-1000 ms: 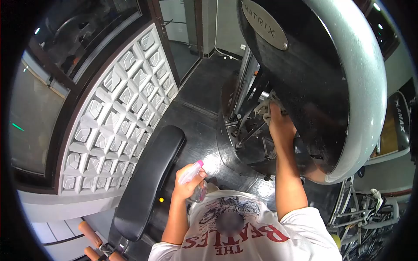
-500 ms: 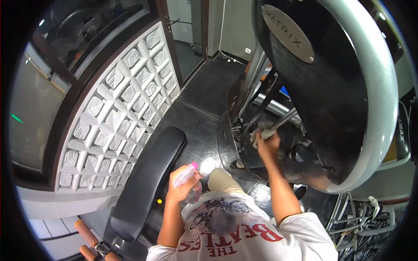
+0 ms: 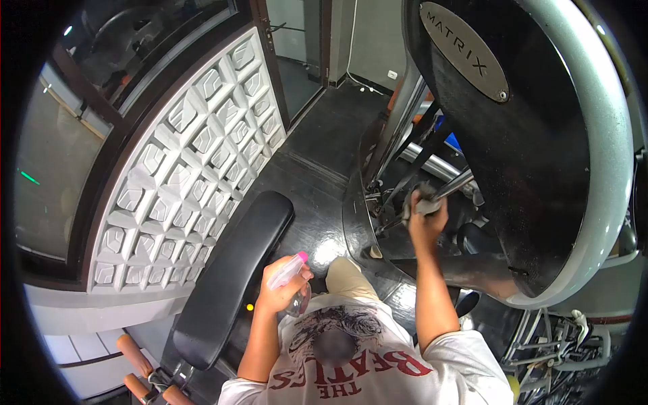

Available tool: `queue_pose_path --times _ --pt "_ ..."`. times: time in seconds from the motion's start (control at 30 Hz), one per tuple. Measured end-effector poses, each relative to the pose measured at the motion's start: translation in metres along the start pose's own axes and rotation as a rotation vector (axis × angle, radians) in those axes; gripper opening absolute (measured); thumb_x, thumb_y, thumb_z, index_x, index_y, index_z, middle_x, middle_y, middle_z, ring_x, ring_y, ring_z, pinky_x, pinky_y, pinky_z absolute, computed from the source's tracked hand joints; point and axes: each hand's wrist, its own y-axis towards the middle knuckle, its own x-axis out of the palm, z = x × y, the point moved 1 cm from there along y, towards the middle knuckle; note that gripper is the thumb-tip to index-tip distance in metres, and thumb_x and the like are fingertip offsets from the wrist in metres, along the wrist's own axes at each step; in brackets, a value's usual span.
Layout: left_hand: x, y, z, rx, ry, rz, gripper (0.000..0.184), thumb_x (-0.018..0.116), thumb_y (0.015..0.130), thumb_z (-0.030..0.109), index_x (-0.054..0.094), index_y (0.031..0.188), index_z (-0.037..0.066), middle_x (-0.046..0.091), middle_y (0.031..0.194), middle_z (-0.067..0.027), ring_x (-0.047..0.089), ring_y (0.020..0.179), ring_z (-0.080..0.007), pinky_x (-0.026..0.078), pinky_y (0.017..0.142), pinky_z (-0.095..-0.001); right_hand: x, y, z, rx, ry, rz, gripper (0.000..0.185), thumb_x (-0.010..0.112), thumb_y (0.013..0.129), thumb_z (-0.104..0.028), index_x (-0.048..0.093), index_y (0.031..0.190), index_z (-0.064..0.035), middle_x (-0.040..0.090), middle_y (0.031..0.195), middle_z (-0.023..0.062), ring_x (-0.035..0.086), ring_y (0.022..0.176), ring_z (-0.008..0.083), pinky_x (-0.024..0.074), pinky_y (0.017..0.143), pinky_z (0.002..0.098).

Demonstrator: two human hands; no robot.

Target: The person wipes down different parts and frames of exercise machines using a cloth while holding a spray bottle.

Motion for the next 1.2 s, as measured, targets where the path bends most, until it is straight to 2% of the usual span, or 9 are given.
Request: queue_pose_path --times 0.07,0.17,0.23,0.3,0.37,0.4,0.7,1.07,1.2 --pt "0.000 0.000 -0.003 -0.014 -0.004 -0.027 0.014 0.067 0.083 0.002 0.063 0.094 -0.003 0.067 0.078 -0.0097 0.062 0.057 -0.0141 0.051 0.054 -0.0274 -0.003 0.029 -0.035 -0.140 -0.099 0.045 0.024 0.075 0.086 -0.008 0.061 0.105 -0.0012 0.066 0.093 0.0042 0.062 0.086 0.0127 0.0483 0.080 0.0268" --pt "0.005 0.000 0.000 -0.011 0.050 -0.048 0.014 0.068 0.084 0.005 0.062 0.091 -0.005 0.067 0.079 -0.0143 0.062 0.054 -0.0182 0.050 0.051 -0.0299 -0.005 0.068 -0.106 -0.333 -0.331 0.013 0.034 0.075 0.086 -0.015 0.065 0.115 0.0001 0.068 0.111 0.0110 0.064 0.101 0.0225 0.0474 0.091 0.0328" --pt "0.006 -0.002 -0.001 -0.002 0.021 -0.059 0.013 0.069 0.085 0.005 0.062 0.091 -0.004 0.067 0.079 -0.0138 0.062 0.054 -0.0177 0.050 0.051 -0.0297 -0.015 0.083 -0.131 -0.394 -0.847 -0.005 0.040 0.071 0.089 -0.024 0.065 0.122 -0.0024 0.066 0.123 0.0129 0.063 0.111 0.0285 0.0451 0.097 0.0368" --pt "0.007 -0.004 -0.001 -0.006 0.014 -0.068 0.013 0.069 0.085 0.005 0.062 0.091 -0.004 0.067 0.079 -0.0134 0.062 0.055 -0.0174 0.050 0.050 -0.0297 -0.023 0.090 -0.137 -0.263 -1.076 -0.075 0.046 0.061 0.093 -0.036 0.063 0.127 -0.0059 0.060 0.134 0.0137 0.055 0.123 0.0343 0.0402 0.103 0.0411" --pt "0.006 -0.006 -0.002 -0.022 0.030 -0.064 0.013 0.069 0.085 0.006 0.062 0.091 -0.003 0.067 0.079 -0.0131 0.062 0.055 -0.0174 0.050 0.050 -0.0297 -0.028 0.092 -0.133 -0.508 -1.283 -0.043 0.045 0.058 0.094 -0.037 0.064 0.124 -0.0045 0.060 0.132 0.0161 0.054 0.123 0.0350 0.0405 0.102 0.0425" --pt "0.005 -0.008 -0.002 -0.030 0.024 -0.061 0.013 0.069 0.085 0.006 0.062 0.091 -0.003 0.067 0.079 -0.0130 0.062 0.055 -0.0173 0.050 0.050 -0.0298 -0.030 0.096 -0.133 -0.554 -1.340 -0.024 0.044 0.058 0.094 -0.037 0.064 0.124 -0.0044 0.060 0.132 0.0162 0.054 0.122 0.0350 0.0407 0.102 0.0425" --pt "0.003 -0.016 -0.006 -0.053 0.006 -0.050 0.014 0.070 0.085 0.007 0.062 0.092 -0.003 0.068 0.080 -0.0127 0.062 0.055 -0.0175 0.050 0.051 -0.0294 -0.036 0.138 -0.158 -0.431 -1.360 0.080 0.041 0.058 0.094 -0.034 0.066 0.121 -0.0040 0.063 0.126 0.0168 0.057 0.117 0.0356 0.0422 0.099 0.0424" --pt "0.003 -0.006 -0.012 -0.091 0.036 -0.052 0.013 0.067 0.083 0.005 0.062 0.091 -0.004 0.067 0.079 -0.0135 0.062 0.055 -0.0176 0.050 0.052 -0.0300 -0.026 0.124 -0.152 -0.384 -1.345 0.049 0.036 0.059 0.094 -0.029 0.068 0.117 -0.0035 0.066 0.119 0.0175 0.060 0.111 0.0363 0.0441 0.096 0.0422" --pt "0.003 -0.004 -0.013 -0.099 0.015 -0.073 0.015 0.067 0.081 0.003 0.062 0.094 -0.004 0.069 0.080 -0.0111 0.063 0.057 -0.0145 0.050 0.054 -0.0275 -0.021 0.107 -0.149 -0.354 -1.354 0.020 0.035 0.059 0.094 -0.028 0.069 0.116 -0.0033 0.067 0.117 0.0178 0.061 0.108 0.0366 0.0448 0.094 0.0421"
